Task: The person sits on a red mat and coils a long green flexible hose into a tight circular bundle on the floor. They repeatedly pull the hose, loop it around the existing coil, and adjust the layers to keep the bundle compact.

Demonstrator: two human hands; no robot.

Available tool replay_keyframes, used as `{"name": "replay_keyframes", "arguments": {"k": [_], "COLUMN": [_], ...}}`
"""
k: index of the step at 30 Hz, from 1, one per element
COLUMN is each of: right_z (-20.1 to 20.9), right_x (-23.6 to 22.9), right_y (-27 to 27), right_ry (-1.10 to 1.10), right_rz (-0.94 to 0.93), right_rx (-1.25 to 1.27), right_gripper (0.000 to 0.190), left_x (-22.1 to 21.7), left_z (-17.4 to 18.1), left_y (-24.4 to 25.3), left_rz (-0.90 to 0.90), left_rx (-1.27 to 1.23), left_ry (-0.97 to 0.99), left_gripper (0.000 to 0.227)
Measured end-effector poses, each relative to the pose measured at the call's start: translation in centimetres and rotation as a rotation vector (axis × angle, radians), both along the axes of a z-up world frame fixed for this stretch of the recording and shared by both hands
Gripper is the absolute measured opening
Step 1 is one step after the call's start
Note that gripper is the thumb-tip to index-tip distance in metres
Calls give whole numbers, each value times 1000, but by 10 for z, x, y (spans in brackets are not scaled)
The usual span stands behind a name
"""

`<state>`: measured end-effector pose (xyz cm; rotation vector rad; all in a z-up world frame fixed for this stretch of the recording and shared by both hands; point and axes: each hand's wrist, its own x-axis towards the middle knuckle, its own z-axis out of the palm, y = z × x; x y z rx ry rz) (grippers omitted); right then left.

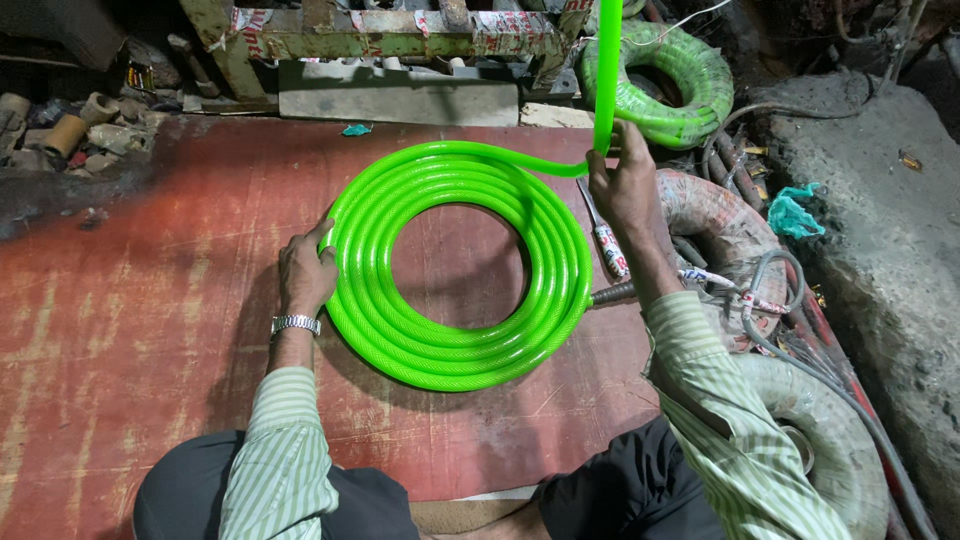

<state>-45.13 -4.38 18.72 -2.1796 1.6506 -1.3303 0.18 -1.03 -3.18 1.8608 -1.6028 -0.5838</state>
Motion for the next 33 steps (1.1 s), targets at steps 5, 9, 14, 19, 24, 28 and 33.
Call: {"name": "replay_keyframes", "arguments": {"k": [5, 9, 14, 19, 24, 28, 33], "right_z": [-16, -48, -57, -68, -68, -60, -60], "right_x": [-1, -15, -23, -31, -30, -22, -24], "right_y": [6, -6, 0, 3, 15, 33, 45], "right_ry": [36, -77, -59, -94, 37, 61, 102], "right_rz": [-25, -8, -26, -53, -106, -134, -163], "right_rx": [-19, -25, 3, 60, 37, 69, 136], "right_gripper": [40, 35, 34, 36, 35, 33, 33], "left_x": [1, 2, 3, 6, 2, 0, -5], "left_z": [1, -1, -7, -13, 0, 14, 37], "left_y": [2, 2, 0, -2, 2, 7, 23], "left_rz": [-22, -35, -47, -50, -38, -13, 74], "left_rx": [-24, -19, -23, -22, -13, 4, 44], "left_ry": [2, 11, -7, 0, -1, 45, 135], "left_gripper": [51, 52, 53, 53, 51, 49, 43]}}
